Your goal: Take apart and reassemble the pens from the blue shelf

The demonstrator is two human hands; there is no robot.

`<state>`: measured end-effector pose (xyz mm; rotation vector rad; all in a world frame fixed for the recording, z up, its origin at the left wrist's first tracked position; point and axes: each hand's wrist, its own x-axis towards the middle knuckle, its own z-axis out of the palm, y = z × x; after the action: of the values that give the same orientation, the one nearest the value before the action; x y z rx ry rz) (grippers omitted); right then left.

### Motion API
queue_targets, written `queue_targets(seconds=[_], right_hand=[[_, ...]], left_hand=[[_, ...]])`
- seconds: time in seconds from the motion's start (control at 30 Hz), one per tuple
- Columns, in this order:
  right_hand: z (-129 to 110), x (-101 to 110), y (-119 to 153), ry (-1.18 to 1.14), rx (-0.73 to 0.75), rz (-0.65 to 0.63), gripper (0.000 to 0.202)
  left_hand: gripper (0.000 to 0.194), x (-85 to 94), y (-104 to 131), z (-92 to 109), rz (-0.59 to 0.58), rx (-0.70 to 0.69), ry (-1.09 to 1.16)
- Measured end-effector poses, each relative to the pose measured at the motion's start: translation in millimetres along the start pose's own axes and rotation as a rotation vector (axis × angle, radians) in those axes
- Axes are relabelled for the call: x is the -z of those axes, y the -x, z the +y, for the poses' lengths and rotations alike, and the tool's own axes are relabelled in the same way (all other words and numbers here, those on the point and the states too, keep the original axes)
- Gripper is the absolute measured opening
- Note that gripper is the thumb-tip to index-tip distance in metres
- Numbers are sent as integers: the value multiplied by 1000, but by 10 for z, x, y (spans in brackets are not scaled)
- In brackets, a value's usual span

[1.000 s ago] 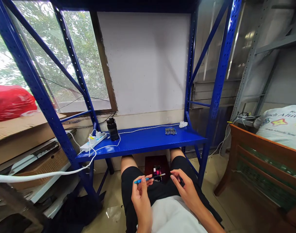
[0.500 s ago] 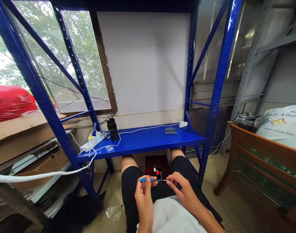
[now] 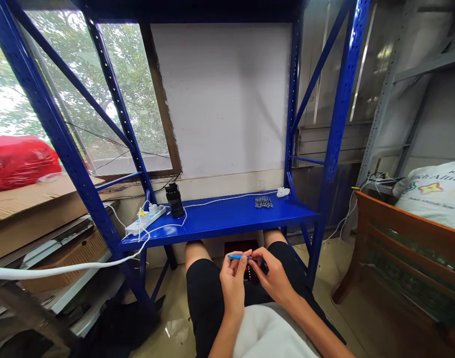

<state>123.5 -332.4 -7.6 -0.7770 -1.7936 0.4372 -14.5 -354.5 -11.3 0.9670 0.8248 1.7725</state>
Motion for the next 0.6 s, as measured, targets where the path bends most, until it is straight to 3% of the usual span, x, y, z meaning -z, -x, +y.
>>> queue_targets(seconds=[0.13,0.27,0.43,0.6], right_hand=[[-28,-16,-64,-18,19,89,8],[42,-11,16,-49,25,170,5],[118,30,102,-84,66,133,7],[173,8,112,-131,11,122,11]], left_hand=[[39,-75,-97,-5,-2,-6,33],[41,14,-84,-87,26,13,-49],[43,163,-38,-142,24,38,-135],[44,209,-61,-133,14,30,-172]])
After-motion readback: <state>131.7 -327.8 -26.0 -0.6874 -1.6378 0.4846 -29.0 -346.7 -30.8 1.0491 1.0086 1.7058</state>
